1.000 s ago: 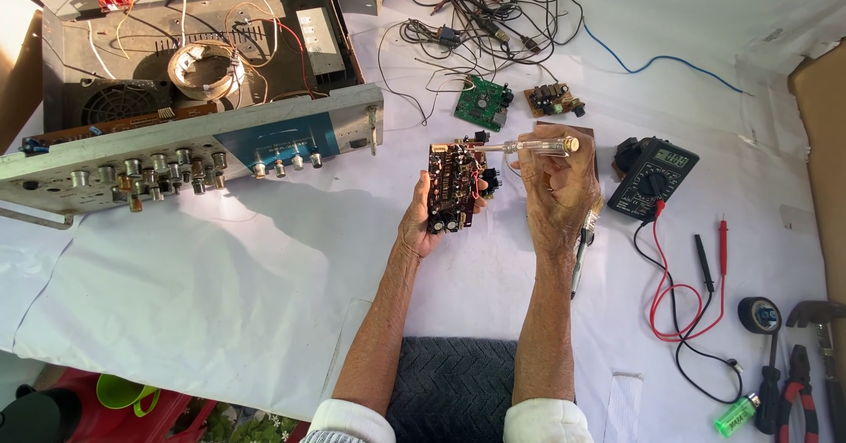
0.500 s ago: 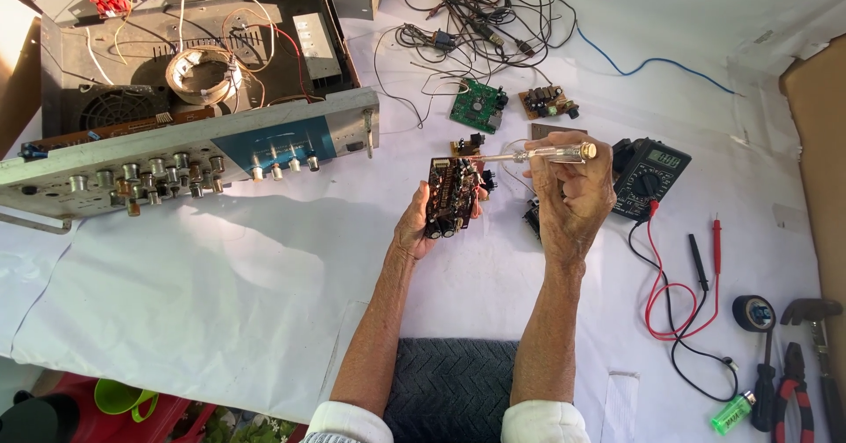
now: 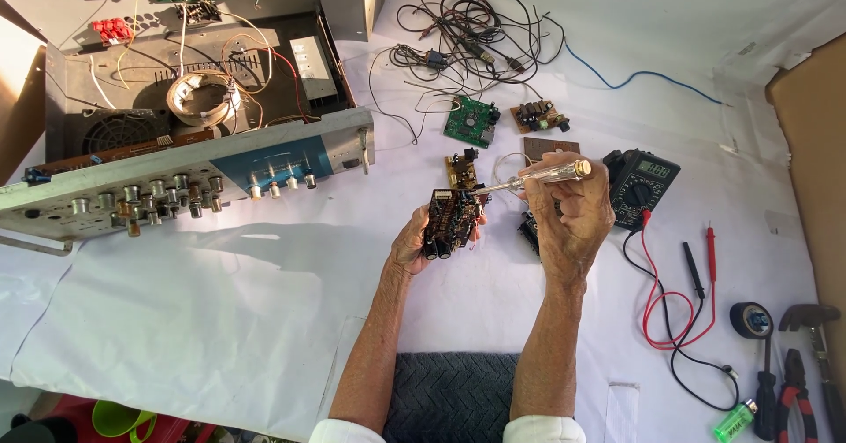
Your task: A person is cleaning a circuit board with a brush and then using a soldering iron to repair or inspect components.
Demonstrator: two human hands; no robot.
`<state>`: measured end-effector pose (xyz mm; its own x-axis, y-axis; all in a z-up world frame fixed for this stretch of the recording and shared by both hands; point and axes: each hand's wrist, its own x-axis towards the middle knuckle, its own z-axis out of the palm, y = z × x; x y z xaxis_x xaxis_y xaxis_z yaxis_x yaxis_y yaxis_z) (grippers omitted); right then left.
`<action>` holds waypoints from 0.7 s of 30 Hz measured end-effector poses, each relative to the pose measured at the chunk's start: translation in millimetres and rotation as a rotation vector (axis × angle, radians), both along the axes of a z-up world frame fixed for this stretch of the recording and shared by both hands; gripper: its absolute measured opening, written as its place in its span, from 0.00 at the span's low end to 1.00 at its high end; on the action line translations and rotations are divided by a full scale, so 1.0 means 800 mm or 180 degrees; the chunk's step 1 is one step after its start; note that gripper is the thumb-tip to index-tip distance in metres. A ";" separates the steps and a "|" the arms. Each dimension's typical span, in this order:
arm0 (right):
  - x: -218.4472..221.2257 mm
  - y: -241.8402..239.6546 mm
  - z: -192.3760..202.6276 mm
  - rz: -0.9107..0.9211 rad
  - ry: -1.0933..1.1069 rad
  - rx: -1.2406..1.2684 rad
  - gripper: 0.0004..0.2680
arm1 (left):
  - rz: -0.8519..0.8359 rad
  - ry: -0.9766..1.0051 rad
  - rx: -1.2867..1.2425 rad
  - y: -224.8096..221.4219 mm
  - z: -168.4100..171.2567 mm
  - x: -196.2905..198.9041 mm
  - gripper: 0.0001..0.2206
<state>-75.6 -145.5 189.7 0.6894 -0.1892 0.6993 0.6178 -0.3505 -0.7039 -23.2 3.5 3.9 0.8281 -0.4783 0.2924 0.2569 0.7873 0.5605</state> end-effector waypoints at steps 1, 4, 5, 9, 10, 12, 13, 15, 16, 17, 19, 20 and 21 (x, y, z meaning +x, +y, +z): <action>0.000 -0.001 0.000 -0.0006 0.0001 0.0001 0.09 | 0.0003 0.0008 -0.0027 -0.001 0.000 0.000 0.33; -0.002 0.000 0.000 -0.0047 -0.0024 -0.0048 0.09 | 0.0006 0.0031 -0.0041 -0.003 0.002 -0.003 0.32; -0.002 0.001 0.001 -0.0083 -0.0055 -0.0097 0.09 | 0.0005 0.0041 -0.0027 -0.003 0.003 -0.003 0.32; -0.001 -0.002 0.000 -0.0100 -0.0070 -0.0220 0.09 | 0.0006 -0.0030 -0.0019 -0.003 0.008 0.000 0.32; 0.000 -0.004 -0.002 -0.0150 -0.0056 -0.0268 0.08 | -0.0015 -0.0038 -0.0077 -0.004 0.005 0.000 0.31; -0.003 -0.005 -0.004 -0.0209 -0.0042 -0.0317 0.08 | -0.0043 -0.0048 -0.0136 -0.005 0.000 -0.004 0.31; -0.004 -0.003 -0.002 -0.0226 -0.0010 -0.0327 0.08 | -0.0049 -0.0021 -0.0132 -0.005 0.001 -0.006 0.30; -0.004 -0.002 -0.001 -0.0255 0.0003 -0.0334 0.08 | -0.0067 -0.0013 -0.0125 -0.005 0.002 -0.006 0.30; -0.004 -0.003 -0.002 -0.0246 0.0024 -0.0331 0.07 | -0.0082 -0.0024 -0.0104 -0.005 0.002 -0.005 0.30; -0.003 -0.004 -0.003 -0.0235 0.0051 -0.0328 0.07 | -0.0094 -0.0029 -0.0083 -0.005 0.002 -0.004 0.30; 0.002 -0.007 -0.004 -0.0286 0.0024 -0.0382 0.07 | -0.0104 -0.0031 -0.0119 -0.005 0.004 -0.001 0.29; 0.004 -0.008 -0.005 -0.0328 0.0010 -0.0439 0.08 | -0.0105 -0.0020 -0.0157 -0.006 0.004 -0.001 0.28; 0.005 -0.011 -0.006 -0.0333 0.0009 -0.0439 0.08 | -0.0109 -0.0021 -0.0157 -0.006 0.009 -0.002 0.28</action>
